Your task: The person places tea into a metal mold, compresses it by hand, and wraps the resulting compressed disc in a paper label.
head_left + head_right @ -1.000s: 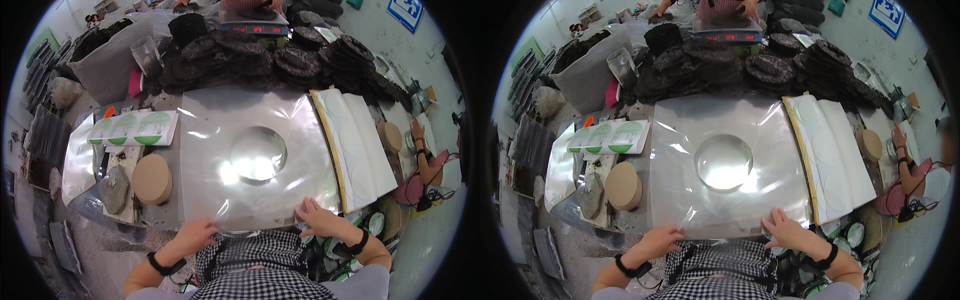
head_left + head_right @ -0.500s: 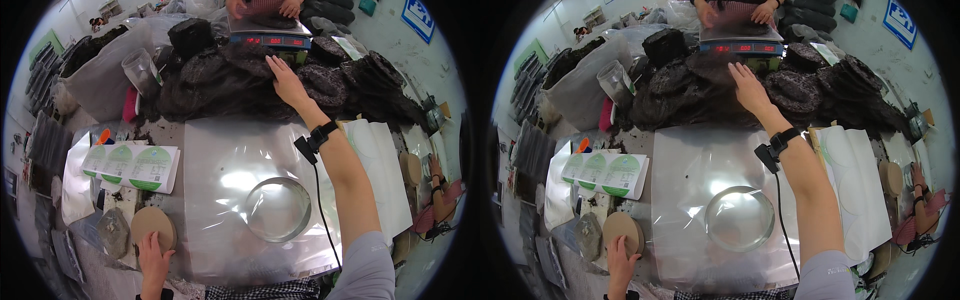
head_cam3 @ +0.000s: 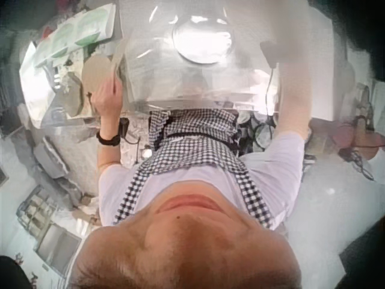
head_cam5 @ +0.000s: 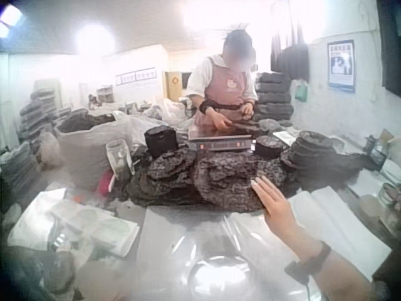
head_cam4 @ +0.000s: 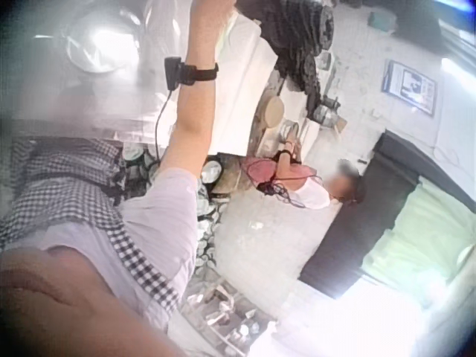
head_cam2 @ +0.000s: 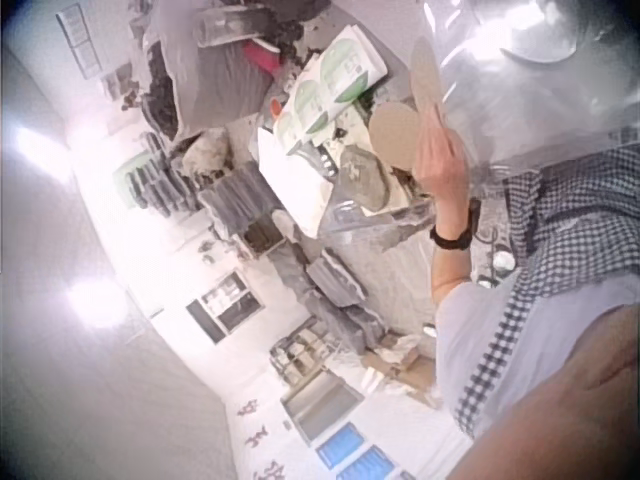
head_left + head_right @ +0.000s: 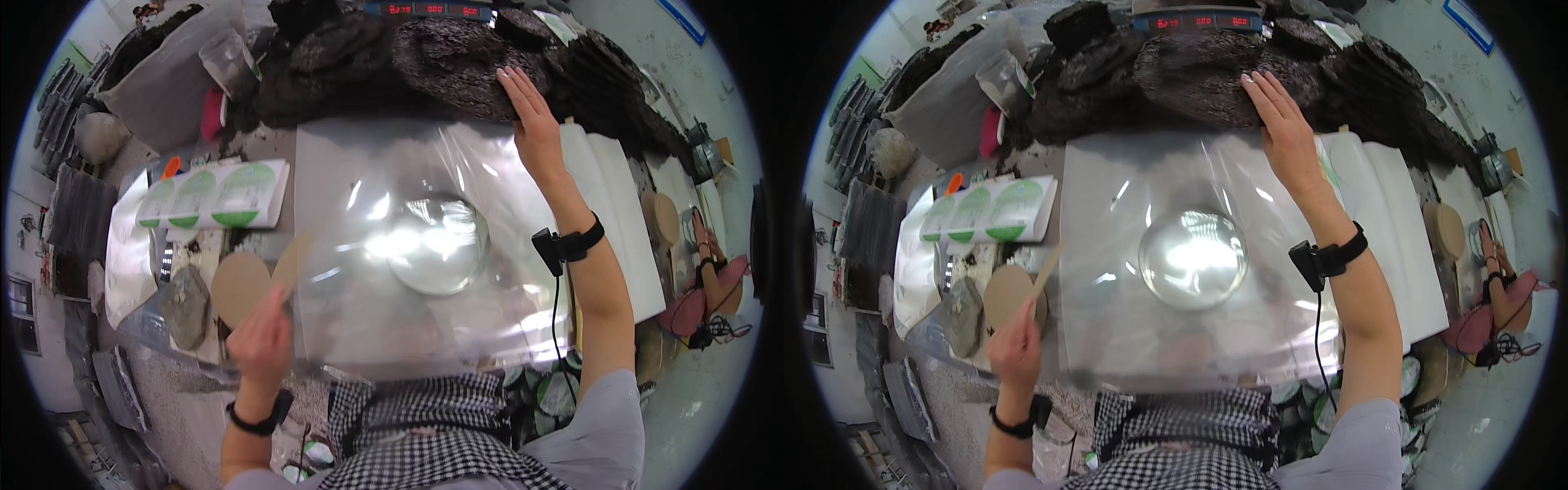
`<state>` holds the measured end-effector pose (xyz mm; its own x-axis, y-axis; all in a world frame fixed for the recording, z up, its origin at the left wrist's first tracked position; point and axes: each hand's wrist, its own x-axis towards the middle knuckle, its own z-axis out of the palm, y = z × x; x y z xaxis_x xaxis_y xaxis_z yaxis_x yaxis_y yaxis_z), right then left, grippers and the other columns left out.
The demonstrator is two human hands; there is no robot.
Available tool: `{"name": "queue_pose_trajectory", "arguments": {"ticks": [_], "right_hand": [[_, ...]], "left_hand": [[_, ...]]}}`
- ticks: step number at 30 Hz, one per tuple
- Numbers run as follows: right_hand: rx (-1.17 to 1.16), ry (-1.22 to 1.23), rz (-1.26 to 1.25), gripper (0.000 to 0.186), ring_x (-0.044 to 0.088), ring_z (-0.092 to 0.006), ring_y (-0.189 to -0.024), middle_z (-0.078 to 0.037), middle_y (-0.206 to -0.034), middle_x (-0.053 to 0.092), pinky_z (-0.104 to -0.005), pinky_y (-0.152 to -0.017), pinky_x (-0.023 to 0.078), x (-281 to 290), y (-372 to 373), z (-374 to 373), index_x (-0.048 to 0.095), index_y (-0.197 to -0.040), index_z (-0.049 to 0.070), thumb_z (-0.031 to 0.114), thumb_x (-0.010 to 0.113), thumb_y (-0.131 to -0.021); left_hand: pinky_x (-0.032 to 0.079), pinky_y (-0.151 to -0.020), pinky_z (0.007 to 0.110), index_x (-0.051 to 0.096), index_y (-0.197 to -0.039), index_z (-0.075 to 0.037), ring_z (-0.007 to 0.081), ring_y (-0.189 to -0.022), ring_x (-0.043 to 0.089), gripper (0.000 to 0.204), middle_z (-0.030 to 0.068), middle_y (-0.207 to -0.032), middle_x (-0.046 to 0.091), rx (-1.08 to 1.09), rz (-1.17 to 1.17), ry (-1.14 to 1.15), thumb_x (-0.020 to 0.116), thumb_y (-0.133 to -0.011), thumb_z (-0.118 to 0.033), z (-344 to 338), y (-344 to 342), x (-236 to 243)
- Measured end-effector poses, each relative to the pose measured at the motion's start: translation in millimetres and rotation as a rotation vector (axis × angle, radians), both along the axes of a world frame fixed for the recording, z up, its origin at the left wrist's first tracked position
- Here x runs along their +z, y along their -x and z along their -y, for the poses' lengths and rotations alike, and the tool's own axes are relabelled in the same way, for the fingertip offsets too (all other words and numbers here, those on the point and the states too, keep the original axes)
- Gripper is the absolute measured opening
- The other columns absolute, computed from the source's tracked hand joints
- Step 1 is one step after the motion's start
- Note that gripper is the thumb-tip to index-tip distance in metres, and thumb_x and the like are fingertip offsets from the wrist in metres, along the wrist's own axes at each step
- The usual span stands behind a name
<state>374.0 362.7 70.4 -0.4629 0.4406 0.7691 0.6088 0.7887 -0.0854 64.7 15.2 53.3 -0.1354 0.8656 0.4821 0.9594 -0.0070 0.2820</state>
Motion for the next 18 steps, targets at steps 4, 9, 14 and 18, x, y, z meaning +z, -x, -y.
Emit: {"name": "queue_pose_trajectory", "arguments": {"ticks": [4,9,14,18], "right_hand": [[-0.030,0.118,0.010,0.069,0.047,-0.0316,-0.131,-0.011,-0.138,0.053,-0.0406,-0.105,0.044,-9,-42,99,0.052,-0.136,0.010,-0.020,0.052,-0.074],[-0.005,0.206,-0.007,0.067,0.046,-0.0328,-0.131,-0.014,-0.137,0.053,-0.0403,-0.106,0.043,-12,-55,173,0.055,-0.133,0.007,-0.021,0.052,-0.072],[0.100,0.264,0.029,0.070,0.044,-0.0341,-0.133,-0.016,-0.138,0.051,-0.0406,-0.108,0.042,-49,-47,199,0.053,-0.133,0.006,-0.021,0.052,-0.069],[0.142,0.449,0.345,0.063,0.036,-0.0312,-0.139,-0.014,-0.143,0.047,-0.0437,-0.112,0.036,-83,-46,213,0.050,-0.136,0.007,-0.007,0.055,-0.075]], "left_hand": [[0.056,-0.084,0.033,0.066,-0.113,-0.001,0.0276,-0.101,0.067,0.036,0.0136,-0.113,0.068,-0.461,-0.151,-0.143,0.061,-0.078,0.001,-55,-96,-20],[0.049,-0.098,0.035,0.056,-0.127,-0.001,0.0284,-0.121,0.056,0.050,0.0152,-0.128,0.059,-0.485,-0.141,0.111,0.056,-0.077,0.000,-79,-120,-85],[0.043,-0.105,0.036,0.049,-0.132,0.004,0.0347,-0.128,0.049,0.056,0.0202,-0.137,0.051,-0.342,0.238,0.091,0.055,-0.077,0.002,-90,-101,-84],[0.041,-0.106,0.037,0.043,-0.137,0.004,0.0354,-0.133,0.043,0.059,0.0208,-0.143,0.045,-0.100,0.575,0.125,0.061,-0.081,-0.004,-98,-74,-50]]}}
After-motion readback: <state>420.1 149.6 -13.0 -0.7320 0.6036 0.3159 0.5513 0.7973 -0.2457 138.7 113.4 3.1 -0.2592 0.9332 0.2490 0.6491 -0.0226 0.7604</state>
